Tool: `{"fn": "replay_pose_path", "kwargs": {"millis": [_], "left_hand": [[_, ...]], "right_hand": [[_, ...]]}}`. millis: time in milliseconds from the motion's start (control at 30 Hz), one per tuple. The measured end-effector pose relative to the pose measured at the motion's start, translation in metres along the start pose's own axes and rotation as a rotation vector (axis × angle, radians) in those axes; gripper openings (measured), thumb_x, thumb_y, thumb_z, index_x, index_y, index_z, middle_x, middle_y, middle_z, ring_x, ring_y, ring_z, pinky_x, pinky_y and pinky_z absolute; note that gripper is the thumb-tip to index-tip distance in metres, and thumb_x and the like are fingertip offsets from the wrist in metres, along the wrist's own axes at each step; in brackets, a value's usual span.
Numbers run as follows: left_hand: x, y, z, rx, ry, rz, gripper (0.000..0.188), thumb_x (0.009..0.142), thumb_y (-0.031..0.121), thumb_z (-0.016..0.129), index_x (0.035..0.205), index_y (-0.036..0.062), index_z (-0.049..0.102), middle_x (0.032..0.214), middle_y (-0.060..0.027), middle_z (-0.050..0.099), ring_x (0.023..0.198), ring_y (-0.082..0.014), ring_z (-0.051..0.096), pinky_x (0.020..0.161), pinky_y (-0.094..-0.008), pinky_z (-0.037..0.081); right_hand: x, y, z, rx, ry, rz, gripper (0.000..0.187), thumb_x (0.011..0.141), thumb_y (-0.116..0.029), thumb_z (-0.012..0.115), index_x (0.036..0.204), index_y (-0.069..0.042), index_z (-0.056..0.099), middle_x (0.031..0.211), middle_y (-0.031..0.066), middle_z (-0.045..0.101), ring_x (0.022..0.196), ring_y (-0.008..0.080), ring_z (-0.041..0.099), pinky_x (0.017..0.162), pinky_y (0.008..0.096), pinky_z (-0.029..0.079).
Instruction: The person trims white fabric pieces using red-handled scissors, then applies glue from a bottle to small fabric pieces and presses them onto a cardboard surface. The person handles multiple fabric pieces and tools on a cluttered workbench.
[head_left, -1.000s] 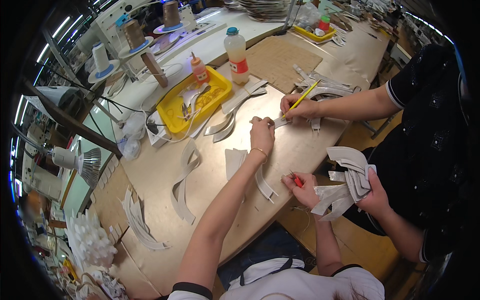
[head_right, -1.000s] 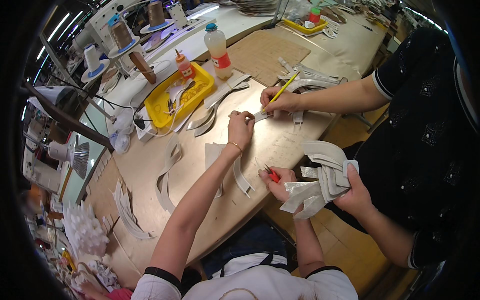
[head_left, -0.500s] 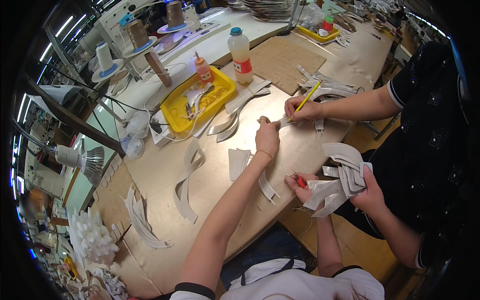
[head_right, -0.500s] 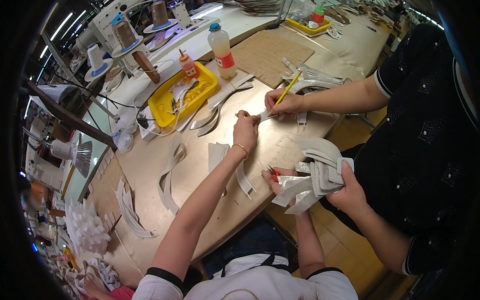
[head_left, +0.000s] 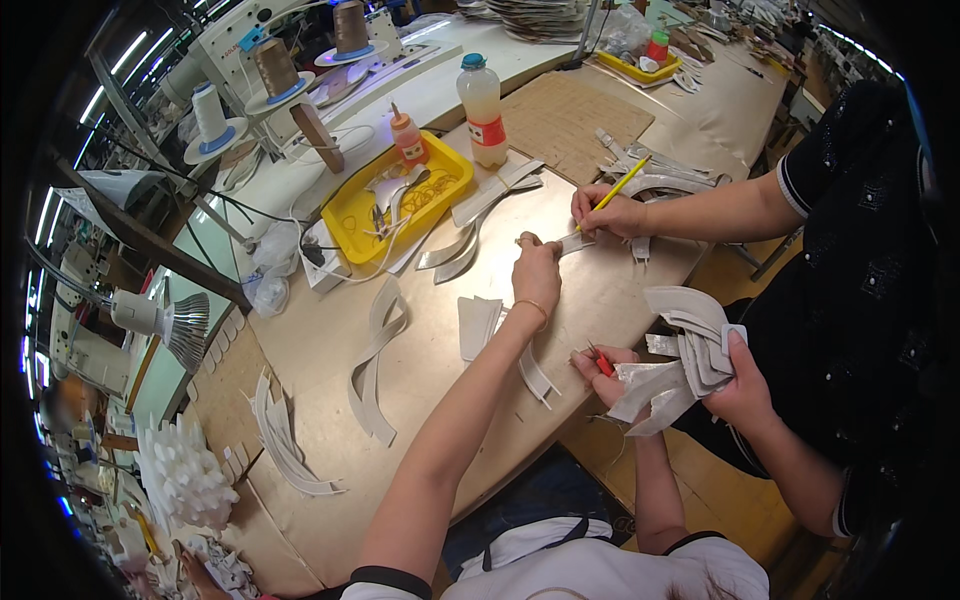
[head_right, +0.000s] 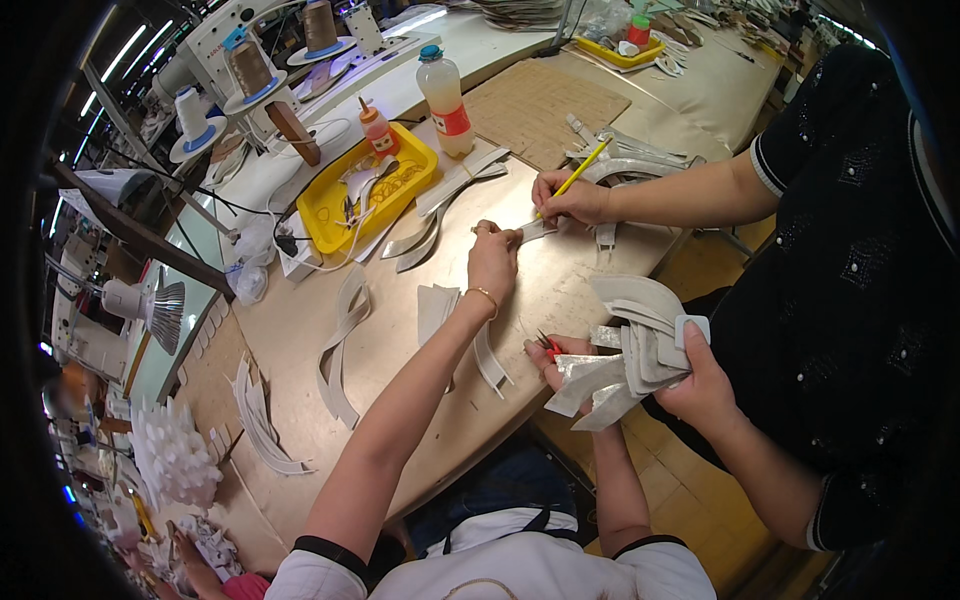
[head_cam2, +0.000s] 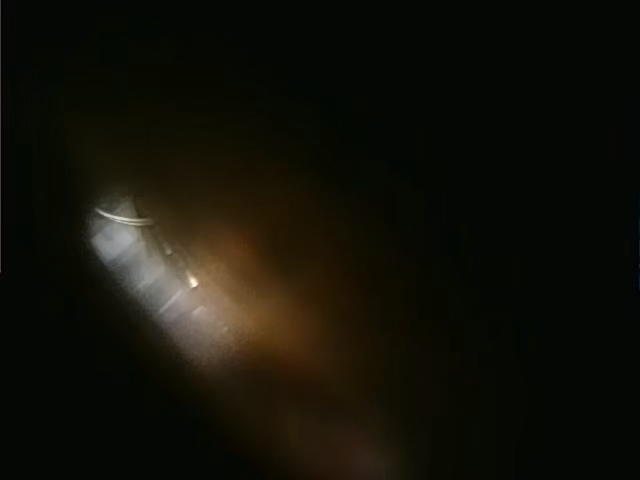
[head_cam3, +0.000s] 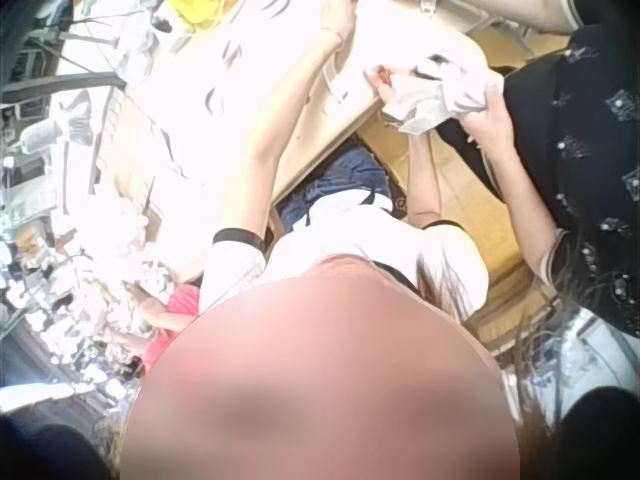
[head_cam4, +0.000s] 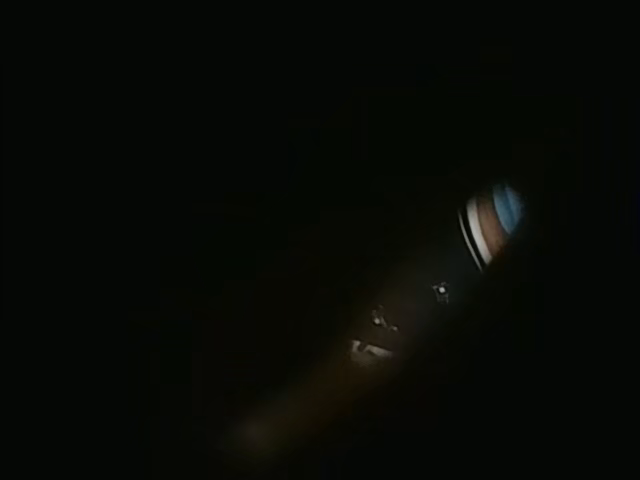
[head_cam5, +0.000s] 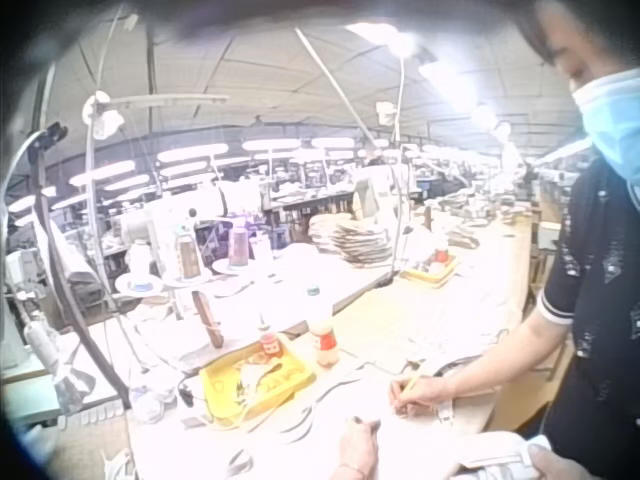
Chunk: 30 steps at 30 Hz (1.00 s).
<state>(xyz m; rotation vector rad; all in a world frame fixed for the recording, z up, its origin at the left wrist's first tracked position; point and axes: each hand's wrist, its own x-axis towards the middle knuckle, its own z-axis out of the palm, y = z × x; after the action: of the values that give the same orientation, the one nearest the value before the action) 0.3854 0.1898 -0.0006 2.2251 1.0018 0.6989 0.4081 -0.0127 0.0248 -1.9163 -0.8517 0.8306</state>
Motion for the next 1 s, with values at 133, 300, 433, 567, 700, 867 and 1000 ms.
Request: {"fn": "replay_pose_path", "kwargs": {"millis": [133,300,433,567,700,867,1000], "left_hand": [[0.000,0.001,0.000,-0.002,-0.003,-0.019,0.017,0.086,0.004,0.060,0.098,0.0072,0.072,0.108,-0.0205,0.052,0.076,-0.0383,0.066,0.072,-0.0446,0.054],[0.000,0.001,-0.001,0.008,-0.017,-0.007,0.018,0.084,0.002,0.060,0.096,0.0066,0.072,0.109,-0.0212,0.051,0.076,-0.0384,0.066,0.072,-0.0447,0.054],[-0.001,0.002,-0.001,0.004,-0.010,-0.010,0.018,0.084,0.002,0.060,0.097,0.0063,0.072,0.110,-0.0215,0.051,0.076,-0.0384,0.066,0.073,-0.0448,0.054],[-0.001,0.002,-0.001,-0.005,-0.006,-0.008,0.018,0.084,0.002,0.059,0.097,0.0061,0.072,0.110,-0.0215,0.051,0.077,-0.0383,0.066,0.074,-0.0450,0.054],[-0.001,0.000,0.002,-0.014,-0.025,-0.007,0.018,0.084,0.001,0.058,0.096,0.0046,0.070,0.110,-0.0224,0.051,0.079,-0.0391,0.065,0.075,-0.0458,0.054],[0.001,-0.013,0.018,-0.073,0.041,-0.001,0.022,0.085,0.004,0.057,0.104,0.0045,0.069,0.108,-0.0240,0.054,0.087,-0.0408,0.063,0.080,-0.0463,0.053],[-0.009,-0.017,0.011,-0.248,0.122,-0.118,0.042,0.075,-0.005,0.060,0.116,0.0048,0.060,0.111,-0.0270,0.053,0.096,-0.0439,0.060,0.086,-0.0487,0.051]], "right_hand": [[0.000,-0.002,0.000,-0.041,0.013,0.037,0.030,0.090,-0.030,0.069,0.088,-0.001,0.072,0.060,0.0023,0.060,0.057,0.0066,0.052,0.055,0.0269,0.044],[-0.001,-0.002,0.000,-0.004,0.013,0.042,0.029,0.090,-0.029,0.069,0.088,0.000,0.072,0.059,0.0015,0.060,0.057,0.0065,0.052,0.055,0.0268,0.043],[-0.001,-0.004,0.000,0.007,0.011,0.028,0.029,0.090,-0.029,0.069,0.087,0.000,0.072,0.059,0.0012,0.059,0.057,0.0064,0.051,0.055,0.0267,0.043],[-0.002,-0.007,-0.001,-0.005,0.009,0.053,0.029,0.090,-0.028,0.069,0.087,0.000,0.073,0.059,0.0008,0.059,0.057,0.0060,0.050,0.055,0.0266,0.042],[-0.001,-0.005,-0.001,0.044,0.006,0.066,0.028,0.090,-0.027,0.069,0.087,0.001,0.073,0.059,0.0011,0.059,0.057,0.0059,0.050,0.054,0.0257,0.042],[0.003,0.016,0.001,0.002,0.050,-0.025,0.027,0.092,-0.025,0.069,0.085,0.000,0.071,0.063,-0.0028,0.058,0.058,0.0050,0.049,0.054,0.0238,0.040],[0.014,0.033,0.002,0.115,-0.024,-0.075,0.027,0.094,-0.028,0.068,0.086,-0.002,0.070,0.066,-0.0042,0.057,0.059,0.0041,0.047,0.053,0.0233,0.038]]}}
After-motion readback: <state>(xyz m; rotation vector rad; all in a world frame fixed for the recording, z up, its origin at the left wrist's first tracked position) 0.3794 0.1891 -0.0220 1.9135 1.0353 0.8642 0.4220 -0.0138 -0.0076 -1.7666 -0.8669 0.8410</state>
